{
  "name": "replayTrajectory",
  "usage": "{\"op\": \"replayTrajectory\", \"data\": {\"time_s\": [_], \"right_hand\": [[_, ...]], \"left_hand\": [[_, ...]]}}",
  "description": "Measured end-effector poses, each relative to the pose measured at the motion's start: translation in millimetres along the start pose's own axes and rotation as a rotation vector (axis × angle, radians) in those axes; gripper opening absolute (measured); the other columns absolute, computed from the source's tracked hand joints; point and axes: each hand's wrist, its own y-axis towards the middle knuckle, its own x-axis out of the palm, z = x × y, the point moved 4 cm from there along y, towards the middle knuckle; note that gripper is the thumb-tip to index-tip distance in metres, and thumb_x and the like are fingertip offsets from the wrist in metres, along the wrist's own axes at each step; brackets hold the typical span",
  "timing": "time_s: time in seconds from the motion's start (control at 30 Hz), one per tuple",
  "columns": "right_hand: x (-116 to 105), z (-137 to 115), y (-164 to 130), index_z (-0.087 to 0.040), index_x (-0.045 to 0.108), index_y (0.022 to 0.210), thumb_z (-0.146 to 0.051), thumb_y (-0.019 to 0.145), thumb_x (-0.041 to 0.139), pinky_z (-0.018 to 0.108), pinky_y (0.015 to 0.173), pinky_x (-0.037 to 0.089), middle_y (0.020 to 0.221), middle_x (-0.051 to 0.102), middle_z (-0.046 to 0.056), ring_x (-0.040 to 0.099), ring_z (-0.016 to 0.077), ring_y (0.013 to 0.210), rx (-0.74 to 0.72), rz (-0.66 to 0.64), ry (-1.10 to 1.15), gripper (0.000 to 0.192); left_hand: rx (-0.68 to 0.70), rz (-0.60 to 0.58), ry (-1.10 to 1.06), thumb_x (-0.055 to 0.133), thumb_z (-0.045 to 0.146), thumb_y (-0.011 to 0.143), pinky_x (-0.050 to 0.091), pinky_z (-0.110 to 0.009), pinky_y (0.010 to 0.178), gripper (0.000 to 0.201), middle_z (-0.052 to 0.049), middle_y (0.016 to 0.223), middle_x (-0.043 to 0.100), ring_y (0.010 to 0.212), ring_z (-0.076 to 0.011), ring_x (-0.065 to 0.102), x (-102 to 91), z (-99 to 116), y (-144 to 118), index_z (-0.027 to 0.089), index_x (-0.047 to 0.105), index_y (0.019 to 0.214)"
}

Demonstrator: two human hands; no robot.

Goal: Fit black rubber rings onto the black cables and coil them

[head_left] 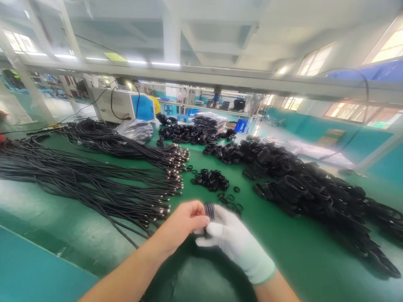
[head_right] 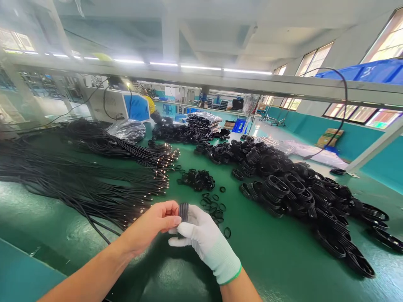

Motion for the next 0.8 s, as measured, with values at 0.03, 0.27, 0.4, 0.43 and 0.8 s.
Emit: {"op": "replayTrajectory", "data": {"time_s": [0.03, 0.27, 0.4, 0.43, 0.8], "right_hand": [[0, 1, 0, -0.011, 0.05, 0.117, -0.025, 0.078, 0.066, 0.044, 0.08, 0.052, 0.104, 0.057, 0.012, 0.059, 0.0236, 0.095, 0.004, -0.001, 0.007, 0.043], [2, 2, 0, -0.013, 0.053, 0.115, -0.019, 0.072, 0.069, 0.037, 0.075, 0.054, 0.108, 0.055, 0.011, 0.061, 0.0207, 0.089, 0.071, 0.047, -0.046, 0.047], [5, 3, -1, -0.013, 0.054, 0.115, -0.019, 0.07, 0.07, 0.038, 0.076, 0.054, 0.106, 0.056, 0.011, 0.06, 0.0211, 0.089, 0.114, 0.05, -0.104, 0.048], [5, 4, -1, -0.013, 0.054, 0.113, -0.019, 0.069, 0.071, 0.038, 0.075, 0.054, 0.105, 0.057, 0.01, 0.06, 0.0209, 0.089, 0.121, 0.066, -0.121, 0.047], [-7, 17, 1, -0.013, 0.057, 0.11, -0.035, 0.078, 0.066, 0.025, 0.067, 0.054, 0.101, 0.059, 0.009, 0.063, 0.0165, 0.084, 0.094, -0.114, 0.265, 0.04]], "left_hand": [[-0.014, -0.016, 0.046, 0.053, 0.023, 0.077, 0.032, -0.019, 0.051, 0.013, 0.006, 0.06, 0.046, 0.054, -0.0074, 0.04, -1.4, -1, 1, 0.016, 0.048, 0.069], [0.239, 0.281, 0.59, 0.048, 0.007, 0.074, 0.043, -0.022, 0.066, 0.033, 0.002, 0.095, 0.058, 0.071, -0.01, 0.054, -20.1, 12, -4, 0.025, 0.056, 0.101], [0.378, 0.242, 0.726, 0.044, 0.002, 0.075, 0.044, -0.022, 0.076, 0.04, 0.003, 0.098, 0.058, 0.081, -0.0106, 0.056, -11.7, 11, -2, 0.028, 0.061, 0.101], [0.395, 0.243, 0.75, 0.044, 0.003, 0.077, 0.044, -0.023, 0.077, 0.038, 0.002, 0.095, 0.058, 0.082, -0.0111, 0.056, -10.2, 9, -1, 0.027, 0.063, 0.098], [0.318, 0.276, 0.622, 0.057, 0.013, 0.074, 0.047, -0.023, 0.066, 0.023, 0.001, 0.086, 0.062, 0.071, -0.0124, 0.058, -12.8, 23, 7, 0.024, 0.067, 0.091]]}}
